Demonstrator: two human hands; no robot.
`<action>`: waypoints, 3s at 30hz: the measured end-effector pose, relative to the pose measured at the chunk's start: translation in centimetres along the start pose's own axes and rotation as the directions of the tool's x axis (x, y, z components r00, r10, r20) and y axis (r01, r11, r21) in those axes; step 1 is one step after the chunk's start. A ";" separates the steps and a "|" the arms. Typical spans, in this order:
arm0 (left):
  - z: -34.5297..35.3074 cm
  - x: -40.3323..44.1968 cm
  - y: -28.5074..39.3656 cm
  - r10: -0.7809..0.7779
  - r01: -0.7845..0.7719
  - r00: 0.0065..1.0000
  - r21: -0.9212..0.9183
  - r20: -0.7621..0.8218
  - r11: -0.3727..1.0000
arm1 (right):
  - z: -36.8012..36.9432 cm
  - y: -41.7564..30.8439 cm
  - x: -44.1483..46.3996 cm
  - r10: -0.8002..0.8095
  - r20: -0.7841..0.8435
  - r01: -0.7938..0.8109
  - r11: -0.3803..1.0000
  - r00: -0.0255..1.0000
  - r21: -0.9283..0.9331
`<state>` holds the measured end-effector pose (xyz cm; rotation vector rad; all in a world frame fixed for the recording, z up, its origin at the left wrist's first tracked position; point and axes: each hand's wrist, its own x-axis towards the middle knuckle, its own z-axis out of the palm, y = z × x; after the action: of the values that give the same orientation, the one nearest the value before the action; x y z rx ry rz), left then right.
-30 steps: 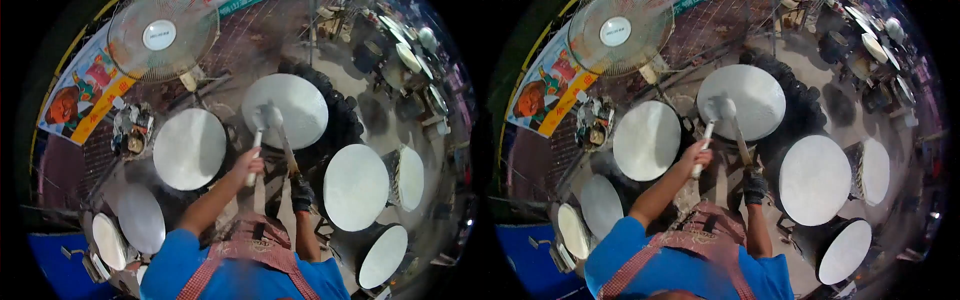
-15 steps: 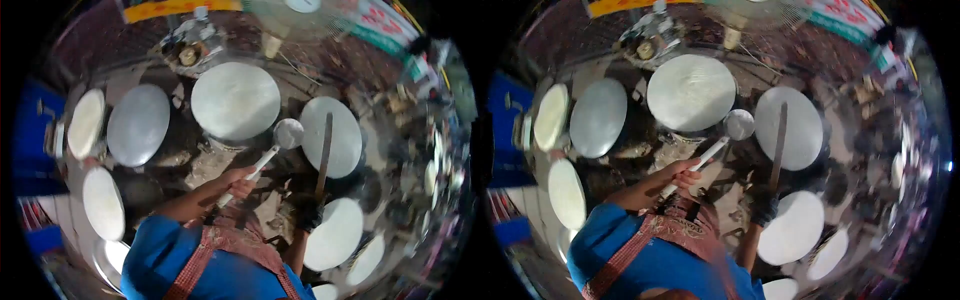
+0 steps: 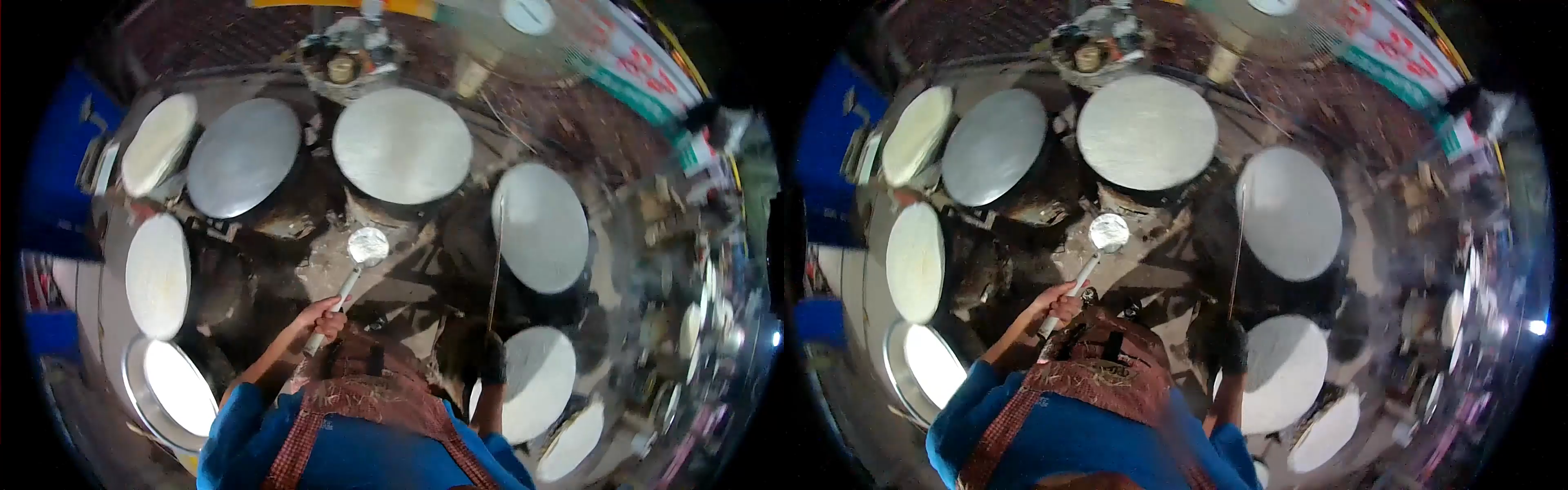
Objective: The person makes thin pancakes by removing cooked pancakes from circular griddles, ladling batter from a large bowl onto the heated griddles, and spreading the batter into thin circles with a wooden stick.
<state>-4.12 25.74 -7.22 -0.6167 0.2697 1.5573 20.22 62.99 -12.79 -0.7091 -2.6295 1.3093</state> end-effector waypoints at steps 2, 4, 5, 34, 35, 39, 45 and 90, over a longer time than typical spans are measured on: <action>-1.1 -1.0 -1.0 0.107 -0.108 0.994 -0.039 -0.024 0.993 | 1.1 1.9 0.6 0.081 0.162 -0.124 0.953 0.984 0.275; -2.4 -2.2 -2.7 0.128 -0.078 0.978 -0.279 0.166 0.957 | 1.8 -1.8 2.6 0.215 0.344 -0.367 0.798 0.914 0.478; -4.3 -2.0 -3.1 0.203 -0.141 0.961 -0.299 0.188 0.944 | 2.7 -3.0 3.7 0.229 0.385 -0.402 0.789 0.894 0.464; -25.2 -29.1 -35.1 0.841 -0.412 0.444 -0.904 -0.309 -0.114 | 60.8 -50.1 -7.9 -0.539 0.812 0.974 -0.144 -0.224 0.174; -25.3 -29.3 -35.2 0.851 -0.414 0.416 -0.900 -0.321 -0.138 | 61.3 -50.7 -7.9 -0.511 0.822 0.965 -0.199 -0.249 0.169; -26.6 -30.0 -34.8 0.845 -0.416 0.412 -0.895 -0.342 -0.159 | 61.4 -51.9 -7.8 -0.361 0.859 0.898 -0.381 -0.362 0.218; -27.7 -31.6 -33.6 0.890 -0.410 0.373 -0.907 -0.264 -0.097 | 61.2 -55.7 -6.1 -0.556 0.789 0.957 -0.253 -0.262 0.139; -14.5 -31.3 -14.9 0.842 -0.447 -0.015 -0.749 -0.540 -0.489 | 53.5 -99.8 44.7 -0.567 0.749 0.784 -0.267 0.342 -0.560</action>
<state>12.89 -6.89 0.41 -1.0103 -0.9346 3.4504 -71.12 -6.71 27.41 1.0847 -2.7154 -0.7219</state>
